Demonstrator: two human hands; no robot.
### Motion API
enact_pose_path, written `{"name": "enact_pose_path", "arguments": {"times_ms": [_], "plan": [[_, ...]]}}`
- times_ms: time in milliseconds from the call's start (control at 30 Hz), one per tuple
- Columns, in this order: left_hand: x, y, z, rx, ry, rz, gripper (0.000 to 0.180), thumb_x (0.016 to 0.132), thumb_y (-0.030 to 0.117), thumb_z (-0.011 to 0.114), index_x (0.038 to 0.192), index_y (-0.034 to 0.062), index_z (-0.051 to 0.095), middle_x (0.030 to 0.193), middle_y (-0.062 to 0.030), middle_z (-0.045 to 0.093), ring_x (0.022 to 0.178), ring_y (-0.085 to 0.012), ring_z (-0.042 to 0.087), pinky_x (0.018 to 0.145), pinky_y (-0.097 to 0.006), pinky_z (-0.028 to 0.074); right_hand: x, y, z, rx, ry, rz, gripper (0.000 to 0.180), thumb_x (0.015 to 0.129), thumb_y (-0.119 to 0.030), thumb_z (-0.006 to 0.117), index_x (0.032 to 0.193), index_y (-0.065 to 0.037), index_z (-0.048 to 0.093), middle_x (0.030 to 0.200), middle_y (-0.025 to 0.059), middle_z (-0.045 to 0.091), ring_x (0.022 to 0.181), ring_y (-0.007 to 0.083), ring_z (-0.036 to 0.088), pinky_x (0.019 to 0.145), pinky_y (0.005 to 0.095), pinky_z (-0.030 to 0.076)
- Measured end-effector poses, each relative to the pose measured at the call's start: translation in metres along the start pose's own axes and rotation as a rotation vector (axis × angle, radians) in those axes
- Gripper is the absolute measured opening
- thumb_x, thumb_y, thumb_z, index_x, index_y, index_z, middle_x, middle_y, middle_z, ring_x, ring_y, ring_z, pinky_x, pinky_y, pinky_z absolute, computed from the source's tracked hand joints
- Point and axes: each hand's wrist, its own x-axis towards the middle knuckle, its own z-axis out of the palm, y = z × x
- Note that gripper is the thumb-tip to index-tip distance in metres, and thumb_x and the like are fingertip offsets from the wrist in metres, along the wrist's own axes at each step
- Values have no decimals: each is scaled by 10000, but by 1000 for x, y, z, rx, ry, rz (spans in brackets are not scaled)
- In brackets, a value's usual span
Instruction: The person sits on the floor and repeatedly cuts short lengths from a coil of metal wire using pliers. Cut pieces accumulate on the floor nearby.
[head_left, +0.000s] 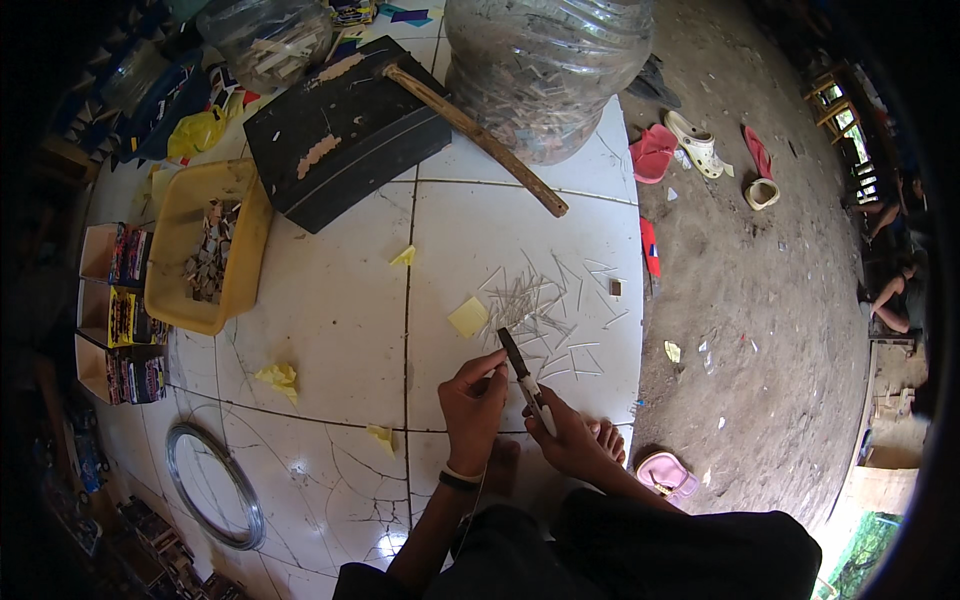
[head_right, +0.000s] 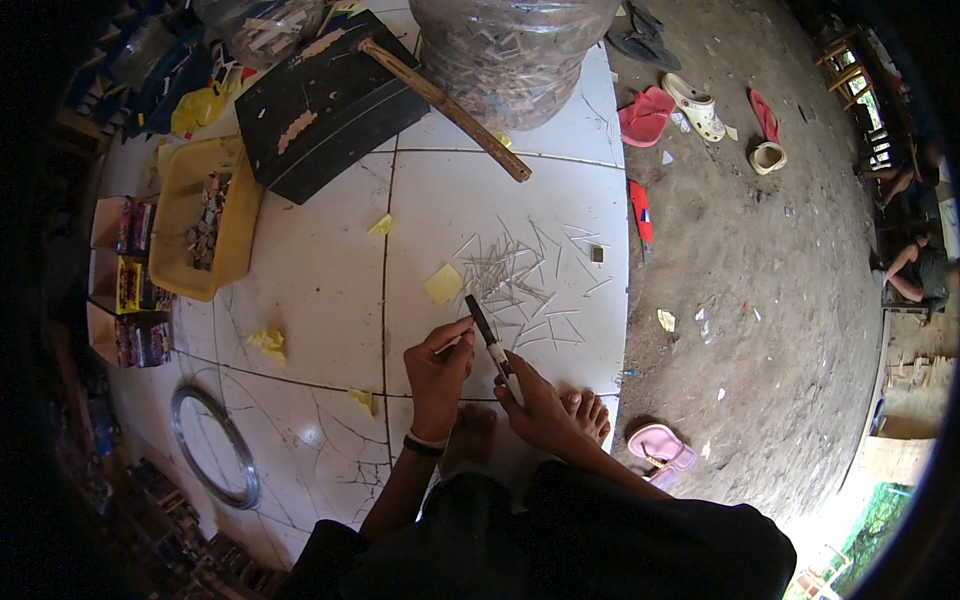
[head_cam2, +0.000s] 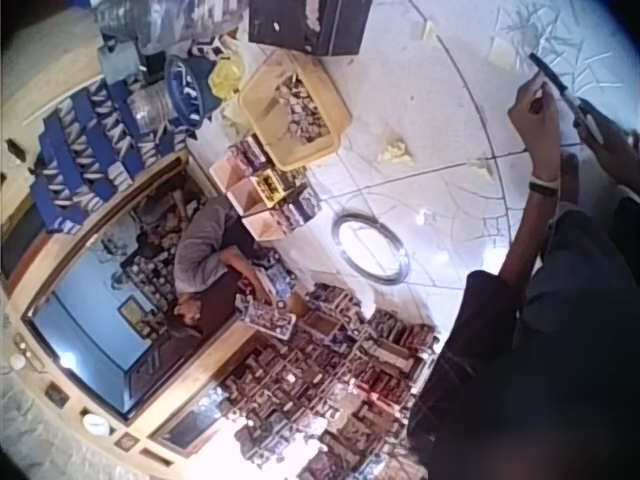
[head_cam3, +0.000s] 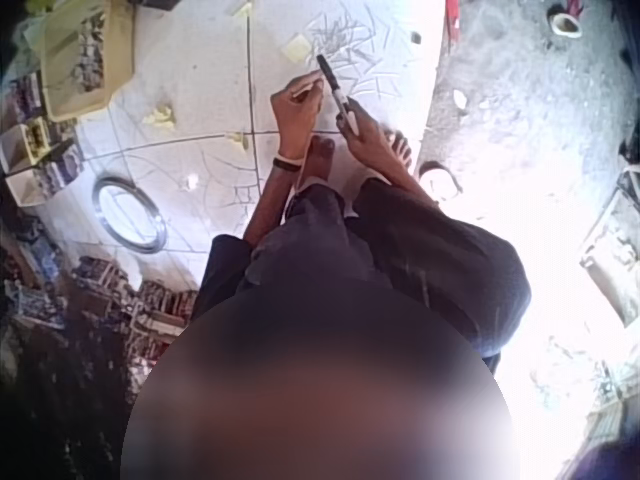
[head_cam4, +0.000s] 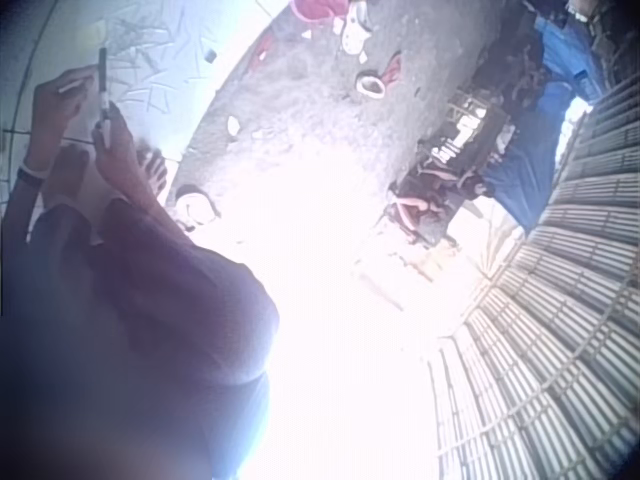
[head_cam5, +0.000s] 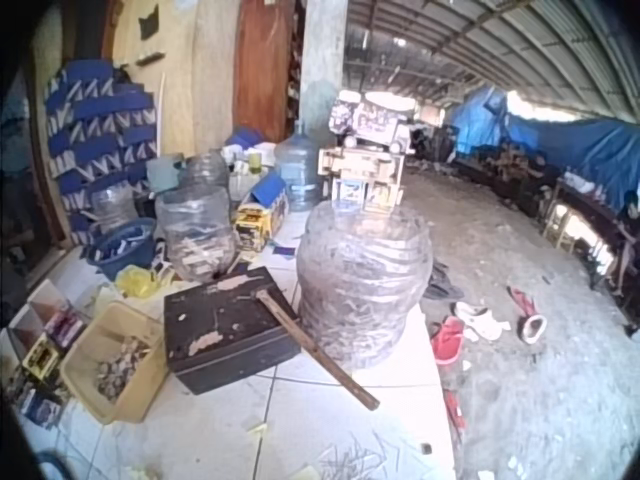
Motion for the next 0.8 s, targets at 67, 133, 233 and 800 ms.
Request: {"name": "enact_pose_path", "arguments": {"times_ms": [67, 133, 233, 800], "plan": [[-1, -1, 1, 22, -5, 11, 276, 957, -24, 646, 1223, -17, 721, 1007, -39, 707, 715, -46, 577, 627, -212, 469, 0, 0, 0, 23, 1, -15, 490, 1018, -136, 617, 1444, 10, 424, 1093, 184, 667, 1059, 307, 643, 947, 416, 476], [-3, -2, 1, 19, -17, 3, 299, 953, -31, 642, 1240, -9, 718, 1055, -48, 710, 740, -47, 584, 643, -211, 477, 0, -2, -1, -1, 9, 1, 504, 1014, -132, 620, 1450, 17, 417, 1106, 192, 667, 1073, 315, 642, 957, 420, 475], [-3, -2, 0, 13, -24, 2, 308, 947, -38, 638, 1243, -12, 715, 1084, -56, 708, 766, -45, 585, 655, -213, 483, -1, -6, -2, -3, 24, -9, 524, 983, -94, 630, 1449, 31, 424, 1141, 222, 653, 1096, 366, 636, 965, 443, 480], [-4, -5, -7, 49, -66, 24, 312, 948, -22, 635, 1251, -19, 707, 1038, -36, 696, 759, -41, 549, 664, -212, 449, -2, 1, -2, 11, -13, 77, 395, 987, -146, 648, 1337, -33, 502, 996, 148, 674, 896, 239, 656, 825, 376, 500]]}}
